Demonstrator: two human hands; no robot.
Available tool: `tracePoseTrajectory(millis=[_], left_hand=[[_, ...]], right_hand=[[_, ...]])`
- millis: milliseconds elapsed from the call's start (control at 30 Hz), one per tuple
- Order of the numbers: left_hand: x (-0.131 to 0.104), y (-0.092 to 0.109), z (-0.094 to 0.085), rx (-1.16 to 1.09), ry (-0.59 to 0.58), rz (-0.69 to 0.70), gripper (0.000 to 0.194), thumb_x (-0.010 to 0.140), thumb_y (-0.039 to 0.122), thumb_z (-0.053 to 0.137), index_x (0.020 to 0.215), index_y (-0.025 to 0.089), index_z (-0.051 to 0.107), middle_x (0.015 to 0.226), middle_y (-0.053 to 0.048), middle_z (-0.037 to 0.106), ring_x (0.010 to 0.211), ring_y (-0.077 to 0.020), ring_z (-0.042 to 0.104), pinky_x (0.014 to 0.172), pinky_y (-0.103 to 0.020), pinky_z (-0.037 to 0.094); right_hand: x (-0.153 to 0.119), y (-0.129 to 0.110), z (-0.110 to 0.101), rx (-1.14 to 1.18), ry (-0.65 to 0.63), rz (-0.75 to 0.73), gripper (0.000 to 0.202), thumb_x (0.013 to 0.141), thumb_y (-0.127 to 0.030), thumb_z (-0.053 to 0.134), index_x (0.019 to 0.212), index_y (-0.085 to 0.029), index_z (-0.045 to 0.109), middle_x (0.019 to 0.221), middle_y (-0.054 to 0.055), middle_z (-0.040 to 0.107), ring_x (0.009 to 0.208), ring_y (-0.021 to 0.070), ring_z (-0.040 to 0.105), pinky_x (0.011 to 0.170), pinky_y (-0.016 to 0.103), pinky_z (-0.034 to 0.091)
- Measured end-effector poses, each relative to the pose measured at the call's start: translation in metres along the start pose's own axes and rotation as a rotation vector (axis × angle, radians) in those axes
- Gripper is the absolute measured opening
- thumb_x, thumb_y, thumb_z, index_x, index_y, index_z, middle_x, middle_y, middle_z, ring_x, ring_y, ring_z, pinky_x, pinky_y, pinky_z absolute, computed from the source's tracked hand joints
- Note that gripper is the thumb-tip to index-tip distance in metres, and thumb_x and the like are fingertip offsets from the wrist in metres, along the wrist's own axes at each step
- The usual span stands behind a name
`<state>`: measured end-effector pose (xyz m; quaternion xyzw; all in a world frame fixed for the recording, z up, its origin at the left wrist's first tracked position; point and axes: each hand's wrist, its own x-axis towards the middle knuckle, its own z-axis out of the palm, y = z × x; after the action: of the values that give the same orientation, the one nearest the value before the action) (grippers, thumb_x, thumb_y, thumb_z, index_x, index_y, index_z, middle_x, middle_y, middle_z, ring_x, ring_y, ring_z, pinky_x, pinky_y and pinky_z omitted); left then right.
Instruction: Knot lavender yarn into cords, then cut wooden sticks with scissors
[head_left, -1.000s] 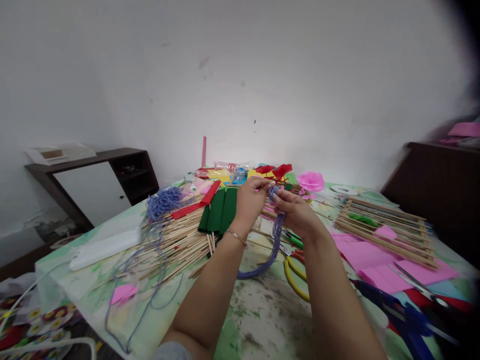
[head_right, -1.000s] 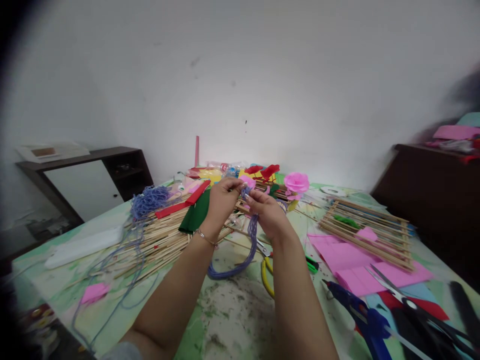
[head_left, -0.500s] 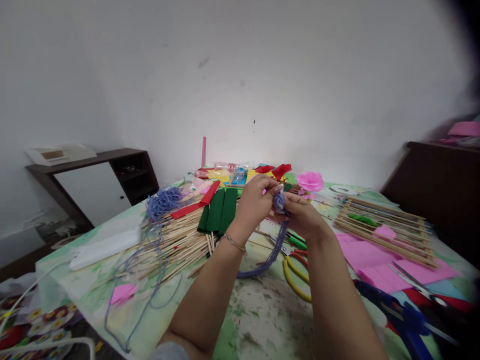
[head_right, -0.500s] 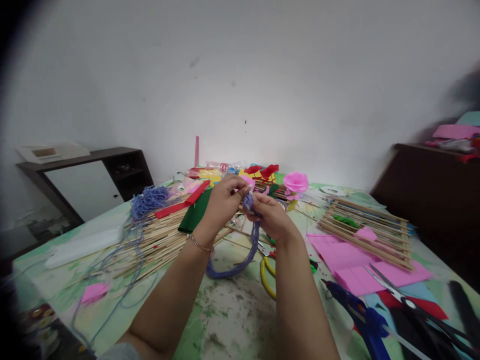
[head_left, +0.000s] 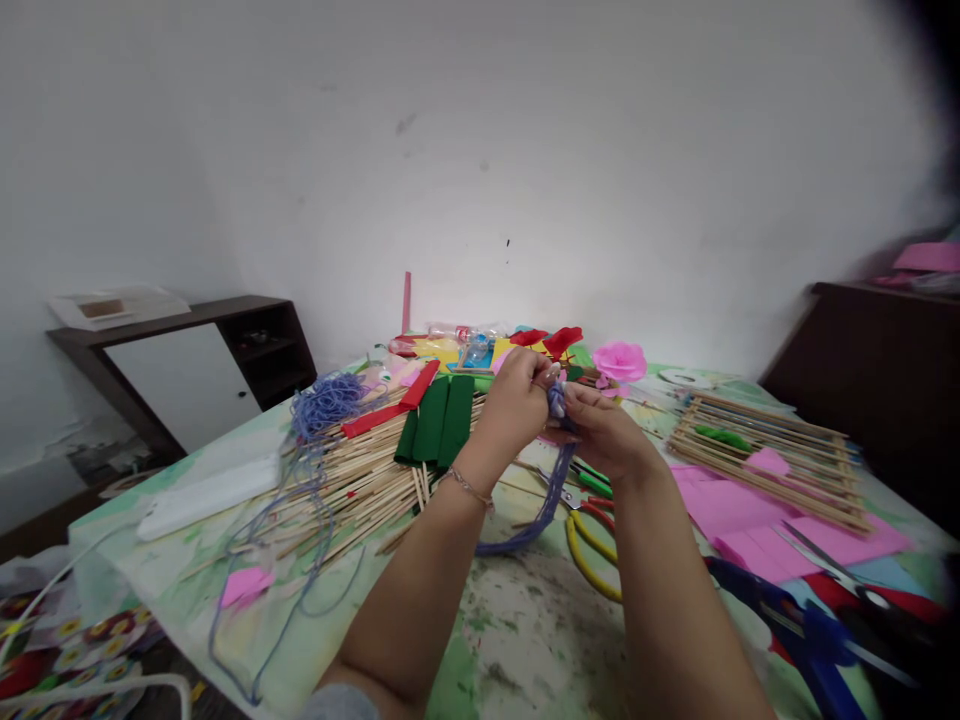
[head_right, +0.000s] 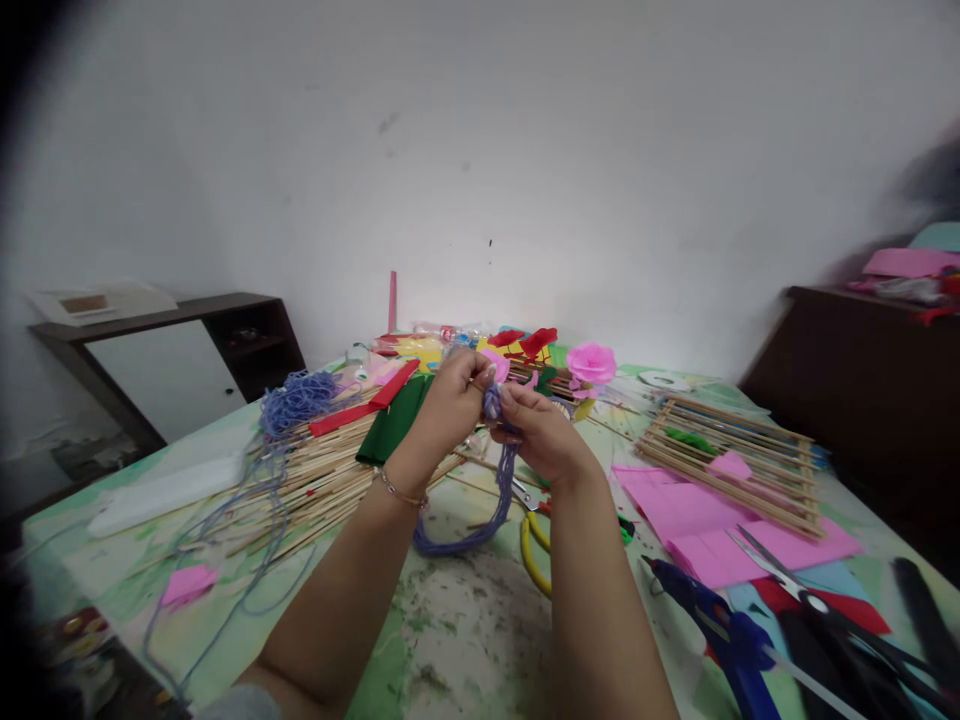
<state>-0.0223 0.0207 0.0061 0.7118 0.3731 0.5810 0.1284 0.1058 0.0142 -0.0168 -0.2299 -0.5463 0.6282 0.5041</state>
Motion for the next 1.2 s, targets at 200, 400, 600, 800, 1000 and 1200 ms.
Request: tracePoseTrajectory(millis=[200, 400, 600, 800, 1000, 1200], left_hand=[[-0.001, 0.002, 0.003, -0.012, -0.138, -0.006, 0.021, 0.085, 0.010, 0.050, 0.066, 0.018, 0.044, 0.077, -0.001, 0.052, 0.078, -0.0137, 0.052, 0.075, -0.028, 0.044], [-0.002, 0.002, -0.002, 0.032, 0.029, 0.091, 0.008, 0.089, 0.025, 0.051, 0.087, 0.018, 0.056, 0.090, -0.005, 0.058, 0.083, -0.0140, 0.055, 0.077, -0.028, 0.047], [-0.011, 0.010, 0.008, 0.203, -0.004, 0.262, 0.017, 0.088, 0.032, 0.055, 0.094, 0.017, 0.060, 0.095, -0.008, 0.064, 0.092, -0.0181, 0.058, 0.085, -0.034, 0.048], [-0.017, 0.007, 0.023, 0.291, 0.124, 0.317, 0.022, 0.091, 0.031, 0.051, 0.099, 0.015, 0.061, 0.094, -0.010, 0.066, 0.091, -0.0183, 0.060, 0.084, -0.033, 0.048], [-0.016, -0.002, 0.022, 0.412, 0.281, 0.411, 0.020, 0.093, 0.023, 0.045, 0.093, 0.012, 0.061, 0.087, -0.010, 0.066, 0.083, -0.0170, 0.058, 0.077, -0.031, 0.048], [-0.015, -0.011, 0.021, 0.516, 0.353, 0.541, 0.019, 0.092, 0.018, 0.043, 0.093, 0.011, 0.060, 0.083, -0.010, 0.066, 0.081, -0.0174, 0.059, 0.076, -0.031, 0.046]], right_hand=[[-0.006, -0.006, -0.008, 0.028, -0.038, 0.100, 0.035, 0.056, -0.041, 0.080, 0.070, -0.018, 0.057, 0.059, -0.003, 0.047, 0.050, 0.0071, 0.037, 0.040, 0.017, 0.013], [-0.001, -0.009, -0.010, 0.100, 0.113, 0.004, 0.032, 0.060, -0.037, 0.079, 0.075, -0.019, 0.056, 0.061, -0.005, 0.046, 0.047, 0.0043, 0.029, 0.040, 0.018, 0.012], [0.006, -0.012, -0.003, 0.074, 0.381, -0.177, 0.026, 0.064, -0.036, 0.075, 0.074, -0.021, 0.057, 0.062, -0.006, 0.048, 0.050, 0.0059, 0.035, 0.043, 0.019, 0.025], [0.007, -0.010, 0.001, 0.008, 0.441, -0.290, 0.022, 0.065, -0.036, 0.074, 0.076, -0.021, 0.063, 0.063, -0.005, 0.053, 0.053, 0.0065, 0.041, 0.049, 0.020, 0.034], [0.009, -0.005, 0.009, -0.008, 0.385, -0.314, 0.028, 0.065, -0.047, 0.074, 0.071, -0.021, 0.065, 0.055, -0.006, 0.048, 0.049, 0.0058, 0.039, 0.047, 0.021, 0.031], [0.012, -0.003, 0.027, 0.147, 0.458, -0.281, 0.029, 0.059, -0.039, 0.081, 0.066, -0.017, 0.064, 0.057, -0.006, 0.049, 0.047, 0.0032, 0.035, 0.042, 0.019, 0.027]])
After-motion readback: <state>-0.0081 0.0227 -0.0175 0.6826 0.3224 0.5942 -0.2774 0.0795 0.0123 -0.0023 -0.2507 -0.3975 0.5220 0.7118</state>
